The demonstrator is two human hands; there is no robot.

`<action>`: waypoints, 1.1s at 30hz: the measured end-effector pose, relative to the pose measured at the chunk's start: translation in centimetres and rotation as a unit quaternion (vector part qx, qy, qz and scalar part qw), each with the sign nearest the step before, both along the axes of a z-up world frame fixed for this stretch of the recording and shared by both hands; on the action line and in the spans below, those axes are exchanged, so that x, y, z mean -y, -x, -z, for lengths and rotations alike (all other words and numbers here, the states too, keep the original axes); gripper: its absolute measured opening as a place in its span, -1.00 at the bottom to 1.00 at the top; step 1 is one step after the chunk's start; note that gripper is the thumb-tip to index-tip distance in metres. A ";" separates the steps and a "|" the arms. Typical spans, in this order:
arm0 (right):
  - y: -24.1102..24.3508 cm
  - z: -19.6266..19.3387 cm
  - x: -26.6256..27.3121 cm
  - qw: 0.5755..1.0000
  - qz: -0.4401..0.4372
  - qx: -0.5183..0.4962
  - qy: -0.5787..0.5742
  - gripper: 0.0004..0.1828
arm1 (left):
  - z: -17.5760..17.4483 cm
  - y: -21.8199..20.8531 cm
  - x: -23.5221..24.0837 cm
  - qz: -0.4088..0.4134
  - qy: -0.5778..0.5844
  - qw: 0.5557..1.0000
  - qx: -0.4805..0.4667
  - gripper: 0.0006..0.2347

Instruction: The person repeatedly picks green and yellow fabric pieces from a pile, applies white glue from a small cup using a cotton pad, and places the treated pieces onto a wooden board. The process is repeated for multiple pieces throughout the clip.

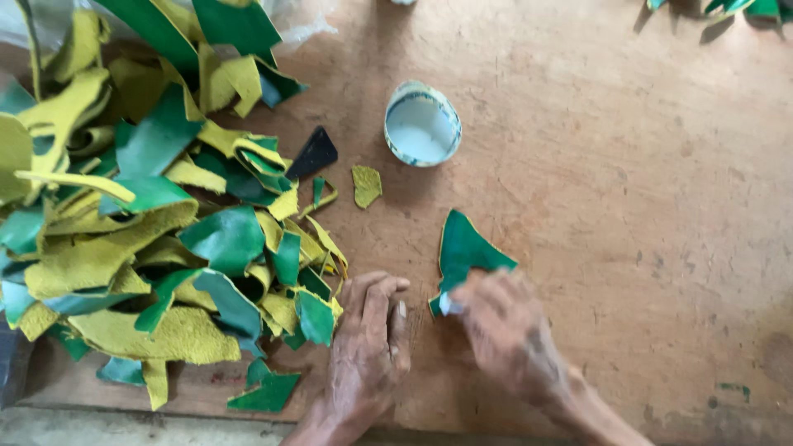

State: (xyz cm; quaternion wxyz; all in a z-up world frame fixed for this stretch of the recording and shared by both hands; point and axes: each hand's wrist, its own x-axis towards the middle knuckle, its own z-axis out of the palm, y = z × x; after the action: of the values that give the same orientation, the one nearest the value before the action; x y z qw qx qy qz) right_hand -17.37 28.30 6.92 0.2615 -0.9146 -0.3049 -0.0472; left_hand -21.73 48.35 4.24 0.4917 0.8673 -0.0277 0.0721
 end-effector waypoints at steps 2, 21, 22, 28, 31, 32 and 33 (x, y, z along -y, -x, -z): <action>-0.2 -0.2 0.3 1.000 -0.008 -0.003 0.010 -0.76 | 0.0 -0.2 0.0 -0.005 0.000 1.000 0.004 -0.70; 2.7 -0.9 1.6 0.999 -0.007 -0.044 -0.018 -0.75 | -0.9 0.2 -0.1 0.018 -0.002 1.000 0.003 -0.74; 2.8 -0.4 2.1 0.999 0.006 -0.034 -0.021 -0.75 | -1.1 0.0 -0.1 0.032 -0.008 0.999 0.012 -0.73; -5.2 1.8 -0.3 1.000 -0.010 0.015 0.004 -0.89 | -1.3 -0.3 0.0 0.014 -0.004 1.000 0.008 -0.75; -9.0 0.7 -1.1 0.997 0.029 0.077 0.010 -0.89 | -1.1 -0.2 0.1 0.001 -0.009 1.000 0.016 -0.77; -9.0 0.1 -0.9 0.995 0.060 0.078 -0.001 -0.89 | -1.1 -0.2 0.2 -0.006 -0.009 1.000 0.017 -0.78; -8.6 -0.2 -0.5 0.993 0.092 0.078 -0.011 -0.90 | -0.9 -0.2 0.2 -0.011 -0.008 1.000 0.016 -0.80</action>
State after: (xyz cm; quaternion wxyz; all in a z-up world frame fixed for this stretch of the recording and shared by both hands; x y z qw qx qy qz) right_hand -8.79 28.81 7.15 0.2414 -0.9294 -0.2381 -0.1456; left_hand -21.53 48.13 5.18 0.4832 0.8703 -0.0263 0.0915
